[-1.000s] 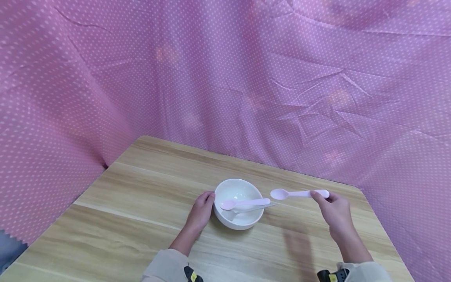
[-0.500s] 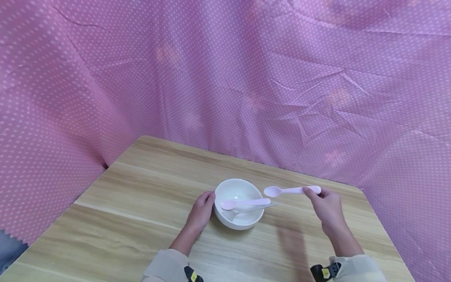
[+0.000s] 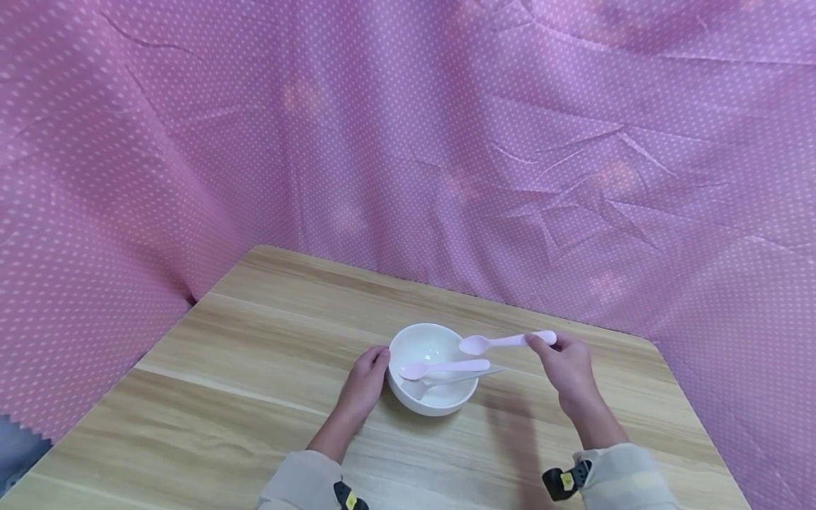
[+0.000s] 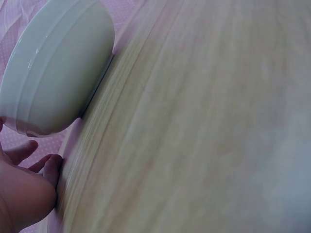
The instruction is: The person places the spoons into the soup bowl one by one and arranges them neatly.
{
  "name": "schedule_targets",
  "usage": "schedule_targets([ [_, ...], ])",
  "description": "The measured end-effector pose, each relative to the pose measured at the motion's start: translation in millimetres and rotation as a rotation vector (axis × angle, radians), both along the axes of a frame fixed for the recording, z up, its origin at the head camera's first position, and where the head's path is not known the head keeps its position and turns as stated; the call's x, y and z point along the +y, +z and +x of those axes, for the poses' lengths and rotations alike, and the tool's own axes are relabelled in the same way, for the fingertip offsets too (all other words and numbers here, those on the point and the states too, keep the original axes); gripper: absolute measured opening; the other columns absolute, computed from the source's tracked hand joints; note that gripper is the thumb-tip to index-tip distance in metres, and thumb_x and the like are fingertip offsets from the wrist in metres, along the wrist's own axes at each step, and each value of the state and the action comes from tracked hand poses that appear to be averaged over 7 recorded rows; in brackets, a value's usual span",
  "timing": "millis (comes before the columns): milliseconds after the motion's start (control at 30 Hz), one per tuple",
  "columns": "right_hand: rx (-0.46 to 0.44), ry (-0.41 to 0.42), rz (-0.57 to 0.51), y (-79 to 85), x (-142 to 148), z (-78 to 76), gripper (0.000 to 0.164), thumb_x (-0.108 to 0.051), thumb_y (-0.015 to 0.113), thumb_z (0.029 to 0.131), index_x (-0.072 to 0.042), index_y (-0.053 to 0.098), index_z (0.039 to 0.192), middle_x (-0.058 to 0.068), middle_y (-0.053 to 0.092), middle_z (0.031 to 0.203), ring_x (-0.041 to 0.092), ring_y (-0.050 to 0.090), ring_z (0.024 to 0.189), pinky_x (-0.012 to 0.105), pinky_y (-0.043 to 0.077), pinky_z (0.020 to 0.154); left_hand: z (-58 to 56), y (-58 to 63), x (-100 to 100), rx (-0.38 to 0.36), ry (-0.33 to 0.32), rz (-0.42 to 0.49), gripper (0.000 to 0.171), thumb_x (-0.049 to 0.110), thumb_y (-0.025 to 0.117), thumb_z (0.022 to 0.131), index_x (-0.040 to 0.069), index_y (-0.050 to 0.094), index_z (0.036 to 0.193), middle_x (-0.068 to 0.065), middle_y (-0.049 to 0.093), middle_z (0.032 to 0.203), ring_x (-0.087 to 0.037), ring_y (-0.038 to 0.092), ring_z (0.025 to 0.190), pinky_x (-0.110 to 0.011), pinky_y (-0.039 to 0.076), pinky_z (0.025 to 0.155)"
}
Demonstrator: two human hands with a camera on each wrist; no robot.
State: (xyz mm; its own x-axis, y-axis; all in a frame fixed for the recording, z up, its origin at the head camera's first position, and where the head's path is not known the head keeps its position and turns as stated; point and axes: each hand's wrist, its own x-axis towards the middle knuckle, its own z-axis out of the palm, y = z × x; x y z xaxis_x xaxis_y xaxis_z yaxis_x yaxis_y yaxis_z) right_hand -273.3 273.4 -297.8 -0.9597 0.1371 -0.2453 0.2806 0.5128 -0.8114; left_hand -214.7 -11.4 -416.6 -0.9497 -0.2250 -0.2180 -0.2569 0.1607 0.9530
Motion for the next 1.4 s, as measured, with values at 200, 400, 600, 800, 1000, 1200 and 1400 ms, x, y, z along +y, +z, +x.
schedule_targets([
  [200, 0.015, 0.016, -0.001, -5.1, -9.8, -2.9, 0.042, -0.032, 0.064, 0.089, 0.004, 0.063, 0.111, -0.003, 0.042, 0.076, 0.015, 0.035, 0.076, 0.027, 0.031, 0.061, 0.4, 1.3, 0.1, -0.002, 0.008, 0.002, 0.044, 0.039, 0.042, 0.098, 0.008, 0.057, 0.128, -0.012, 0.056, 0.131, -0.029, 0.047, 0.126, -0.048, 0.035, 0.108],
  [400, 0.007, 0.041, -0.011, -9.0, -16.6, -3.7, 0.042, -0.032, 0.063, 0.090, 0.002, 0.063, 0.113, 0.000, 0.048, 0.083, 0.016, 0.037, 0.079, 0.027, 0.032, 0.063, 0.7, 1.8, 0.0, -0.011, 0.009, 0.002, 0.044, 0.039, 0.042, 0.098, 0.010, 0.057, 0.127, -0.011, 0.056, 0.131, -0.028, 0.048, 0.126, -0.048, 0.035, 0.108],
  [600, 0.013, 0.051, -0.024, -13.0, -20.9, -4.7, 0.039, -0.030, 0.063, 0.090, 0.003, 0.064, 0.111, -0.001, 0.051, 0.083, 0.016, 0.038, 0.080, 0.028, 0.032, 0.065, 0.9, 1.9, -0.1, -0.017, 0.010, 0.007, 0.044, 0.040, 0.043, 0.098, 0.010, 0.057, 0.127, -0.010, 0.057, 0.130, -0.028, 0.047, 0.126, -0.047, 0.035, 0.108],
  [800, 0.025, 0.051, -0.037, -16.6, -23.5, -6.5, 0.035, -0.027, 0.063, 0.090, 0.003, 0.065, 0.107, -0.001, 0.052, 0.082, 0.016, 0.039, 0.080, 0.027, 0.034, 0.065, 1.0, 2.2, -0.4, -0.011, 0.009, -0.002, 0.044, 0.040, 0.042, 0.098, 0.010, 0.057, 0.127, -0.011, 0.056, 0.131, -0.029, 0.047, 0.127, -0.048, 0.034, 0.109],
  [1000, 0.006, 0.068, -0.033, -16.7, -28.1, -7.0, 0.037, -0.028, 0.063, 0.090, 0.002, 0.065, 0.110, 0.001, 0.053, 0.086, 0.016, 0.040, 0.082, 0.027, 0.034, 0.066, 0.5, 0.9, -0.3, -0.009, 0.003, -0.002, 0.044, 0.038, 0.042, 0.099, 0.009, 0.057, 0.127, -0.012, 0.056, 0.130, -0.029, 0.047, 0.127, -0.048, 0.034, 0.109],
  [1200, -0.003, 0.072, -0.033, -19.6, -33.7, -9.9, 0.033, -0.026, 0.063, 0.089, 0.002, 0.066, 0.106, 0.000, 0.048, 0.079, 0.016, 0.039, 0.077, 0.027, 0.033, 0.063, 0.6, 1.7, -0.5, -0.009, 0.004, -0.004, 0.043, 0.037, 0.042, 0.099, 0.008, 0.057, 0.127, -0.012, 0.056, 0.131, -0.030, 0.046, 0.128, -0.049, 0.033, 0.109],
  [1400, -0.006, 0.086, -0.029, -23.2, -38.0, -11.7, 0.031, -0.025, 0.063, 0.089, 0.002, 0.066, 0.104, 0.000, 0.050, 0.080, 0.016, 0.041, 0.078, 0.027, 0.035, 0.065, -0.6, 1.2, -0.1, -0.020, 0.005, 0.003, 0.044, 0.039, 0.042, 0.098, 0.010, 0.056, 0.128, -0.011, 0.055, 0.133, -0.029, 0.045, 0.129, -0.048, 0.033, 0.110],
])
